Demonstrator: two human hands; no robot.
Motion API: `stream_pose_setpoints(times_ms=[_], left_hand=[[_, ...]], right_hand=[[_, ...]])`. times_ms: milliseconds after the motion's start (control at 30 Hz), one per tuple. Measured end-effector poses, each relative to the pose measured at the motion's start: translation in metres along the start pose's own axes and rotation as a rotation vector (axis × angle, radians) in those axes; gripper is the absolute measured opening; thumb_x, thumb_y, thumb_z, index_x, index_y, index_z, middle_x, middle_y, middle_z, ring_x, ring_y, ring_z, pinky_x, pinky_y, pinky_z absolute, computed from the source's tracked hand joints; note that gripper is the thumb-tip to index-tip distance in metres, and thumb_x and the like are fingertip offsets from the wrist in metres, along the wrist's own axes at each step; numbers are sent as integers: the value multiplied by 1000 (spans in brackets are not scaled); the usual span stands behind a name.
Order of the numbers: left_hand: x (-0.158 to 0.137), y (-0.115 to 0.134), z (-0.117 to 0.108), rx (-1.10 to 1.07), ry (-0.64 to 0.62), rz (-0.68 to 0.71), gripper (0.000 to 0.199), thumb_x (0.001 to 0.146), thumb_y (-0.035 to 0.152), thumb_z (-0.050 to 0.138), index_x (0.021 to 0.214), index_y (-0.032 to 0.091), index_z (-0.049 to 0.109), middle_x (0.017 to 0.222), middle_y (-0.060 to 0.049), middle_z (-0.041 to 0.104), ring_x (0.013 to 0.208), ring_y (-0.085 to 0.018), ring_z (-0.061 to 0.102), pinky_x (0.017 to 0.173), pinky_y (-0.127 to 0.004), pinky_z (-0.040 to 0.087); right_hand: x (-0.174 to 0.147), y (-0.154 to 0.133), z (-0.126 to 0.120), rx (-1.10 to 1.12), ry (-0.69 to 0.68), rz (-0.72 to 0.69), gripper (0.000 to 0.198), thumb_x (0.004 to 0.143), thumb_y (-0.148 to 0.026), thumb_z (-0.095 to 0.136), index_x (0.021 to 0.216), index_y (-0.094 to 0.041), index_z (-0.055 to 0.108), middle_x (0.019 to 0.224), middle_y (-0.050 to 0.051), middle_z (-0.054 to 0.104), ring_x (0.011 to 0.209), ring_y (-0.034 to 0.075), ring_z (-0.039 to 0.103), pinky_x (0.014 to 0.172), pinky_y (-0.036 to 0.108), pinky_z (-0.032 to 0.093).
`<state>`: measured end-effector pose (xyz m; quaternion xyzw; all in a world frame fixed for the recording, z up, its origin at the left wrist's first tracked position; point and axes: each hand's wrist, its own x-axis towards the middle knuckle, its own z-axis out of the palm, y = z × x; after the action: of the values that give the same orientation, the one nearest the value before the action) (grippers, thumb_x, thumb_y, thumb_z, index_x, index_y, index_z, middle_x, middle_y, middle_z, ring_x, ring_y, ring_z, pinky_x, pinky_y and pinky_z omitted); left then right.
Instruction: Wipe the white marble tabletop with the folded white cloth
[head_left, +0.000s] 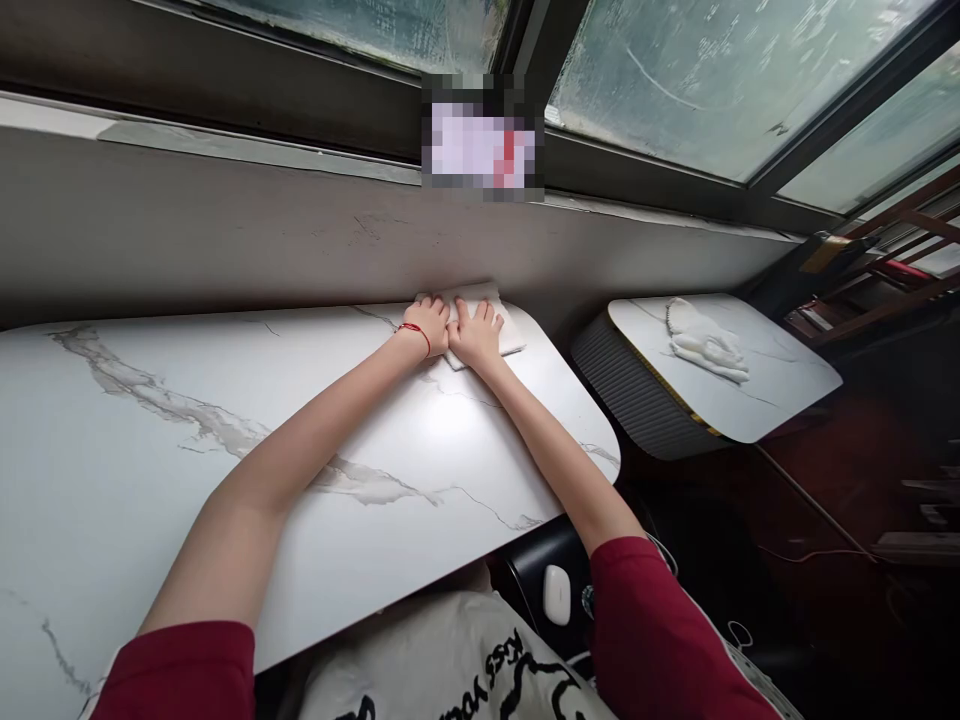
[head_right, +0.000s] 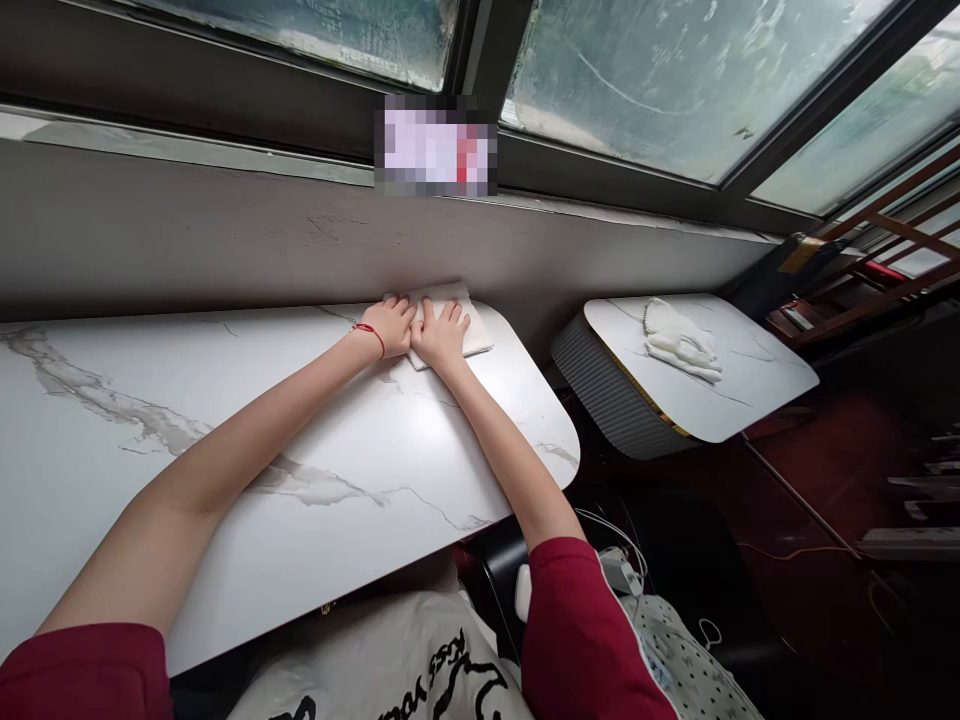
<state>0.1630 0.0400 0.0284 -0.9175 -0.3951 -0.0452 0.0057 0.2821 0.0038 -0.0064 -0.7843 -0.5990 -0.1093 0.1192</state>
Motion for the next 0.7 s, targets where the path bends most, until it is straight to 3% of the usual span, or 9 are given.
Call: stream_pose_setpoints(times_ms=[200,400,567,700], left_hand=[[-4,-3,-4,56,48,48,52,97,25,35,141,5,54,146,-21,55,132,-30,51,107,-40,41],[-18,12,-2,83,59,21,58,96,24,35,144,-6,47,146,-30,51,135,-36,49,106,-44,41],[-39,45,-7,140,-4,36,62,89,22,48,146,-4,48,147,-31,52,137,-45,48,104,-55,41],[-68,78,-13,203,-72,128,60,86,20,57,138,-8,56,141,-35,55,131,-48,54,102,-57,44]], right_hand=[[-3,-5,-3,-12,1,14,57,99,-28,35,154,-19,44,145,24,47,133,37,39,108,54,27],[-16,4,-6,-11,-10,-89,59,99,-28,33,156,-16,42,144,25,49,131,39,40,107,57,31],[-47,23,-23,-27,-27,-206,59,99,-29,33,155,-15,44,143,24,50,129,38,41,105,52,35],[-86,47,-50,-104,-88,-307,58,99,-34,35,153,-18,47,124,20,59,111,34,50,92,45,41]])
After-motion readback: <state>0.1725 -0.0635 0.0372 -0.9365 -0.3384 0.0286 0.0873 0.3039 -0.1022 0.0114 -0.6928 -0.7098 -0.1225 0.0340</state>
